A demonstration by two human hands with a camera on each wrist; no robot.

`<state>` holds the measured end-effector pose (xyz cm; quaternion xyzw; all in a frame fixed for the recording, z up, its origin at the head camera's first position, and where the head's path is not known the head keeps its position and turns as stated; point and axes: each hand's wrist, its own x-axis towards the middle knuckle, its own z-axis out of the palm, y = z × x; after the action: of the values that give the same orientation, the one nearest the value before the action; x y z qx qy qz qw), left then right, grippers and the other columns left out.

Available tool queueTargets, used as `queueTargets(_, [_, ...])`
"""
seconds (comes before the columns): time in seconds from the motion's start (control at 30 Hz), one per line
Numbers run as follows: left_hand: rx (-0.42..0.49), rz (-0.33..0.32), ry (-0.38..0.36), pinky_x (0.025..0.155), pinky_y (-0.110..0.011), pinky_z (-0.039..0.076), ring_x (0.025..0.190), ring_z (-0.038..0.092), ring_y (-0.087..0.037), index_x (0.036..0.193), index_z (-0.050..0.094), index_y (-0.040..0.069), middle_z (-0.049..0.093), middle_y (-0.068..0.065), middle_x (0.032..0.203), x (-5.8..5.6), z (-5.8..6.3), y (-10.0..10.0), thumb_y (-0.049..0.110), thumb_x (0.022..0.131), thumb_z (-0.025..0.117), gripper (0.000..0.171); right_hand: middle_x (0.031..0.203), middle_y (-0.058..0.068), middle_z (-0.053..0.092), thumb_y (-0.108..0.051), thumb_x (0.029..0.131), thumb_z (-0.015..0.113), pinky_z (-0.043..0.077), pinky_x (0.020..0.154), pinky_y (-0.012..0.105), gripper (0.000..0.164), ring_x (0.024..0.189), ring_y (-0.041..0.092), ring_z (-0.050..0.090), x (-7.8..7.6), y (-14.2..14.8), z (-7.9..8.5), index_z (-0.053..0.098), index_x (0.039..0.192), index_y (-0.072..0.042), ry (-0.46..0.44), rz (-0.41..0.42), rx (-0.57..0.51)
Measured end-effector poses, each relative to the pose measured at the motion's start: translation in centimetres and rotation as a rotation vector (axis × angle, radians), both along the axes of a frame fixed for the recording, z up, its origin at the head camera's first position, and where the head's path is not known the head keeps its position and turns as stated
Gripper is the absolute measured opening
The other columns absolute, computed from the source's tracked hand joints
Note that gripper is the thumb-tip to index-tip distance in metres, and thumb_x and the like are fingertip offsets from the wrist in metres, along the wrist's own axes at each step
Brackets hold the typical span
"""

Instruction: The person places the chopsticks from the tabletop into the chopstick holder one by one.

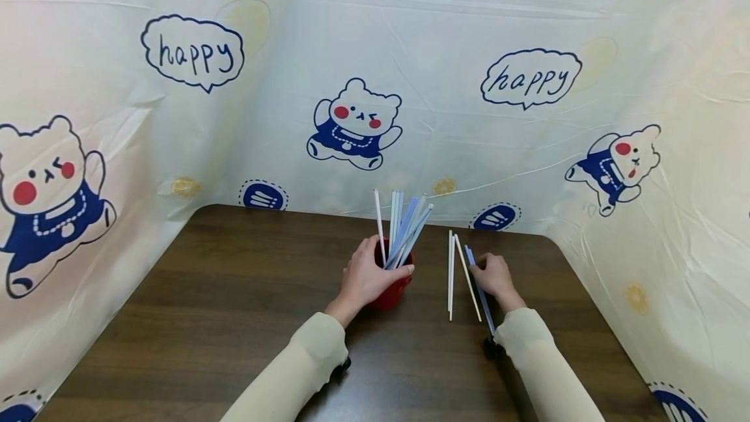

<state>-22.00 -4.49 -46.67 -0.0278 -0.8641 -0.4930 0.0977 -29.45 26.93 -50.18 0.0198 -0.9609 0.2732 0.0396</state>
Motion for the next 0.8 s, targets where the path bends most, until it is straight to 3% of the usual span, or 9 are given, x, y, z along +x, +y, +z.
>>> queueTargets(0.23, [-0.001,0.003,-0.01,0.092,-0.059,0.052,0.109,0.06,-0.022,0.136,0.055,0.021,0.06,0.0,0.124,0.0,-0.3,-0.1,0.059,0.075,0.083,0.077,0.101,0.028,0.066,-0.013,0.095,0.066,0.051,0.083,0.052,0.029,0.09,0.039,0.061,0.1,-0.9,0.1,0.064,0.108,0.013,-0.01,0.019,-0.017])
queueTargets(0.8, [-0.01,0.007,-0.019,0.093,-0.058,0.052,0.111,0.06,-0.024,0.137,0.054,0.022,0.06,-0.001,0.127,-0.1,-0.1,0.0,0.059,0.076,0.083,0.077,0.097,0.025,0.069,-0.007,0.092,0.063,0.053,0.083,0.053,0.017,0.09,0.039,0.064,-0.4,-0.9,0.5,0.069,0.098,0.008,-0.006,-0.044,0.021])
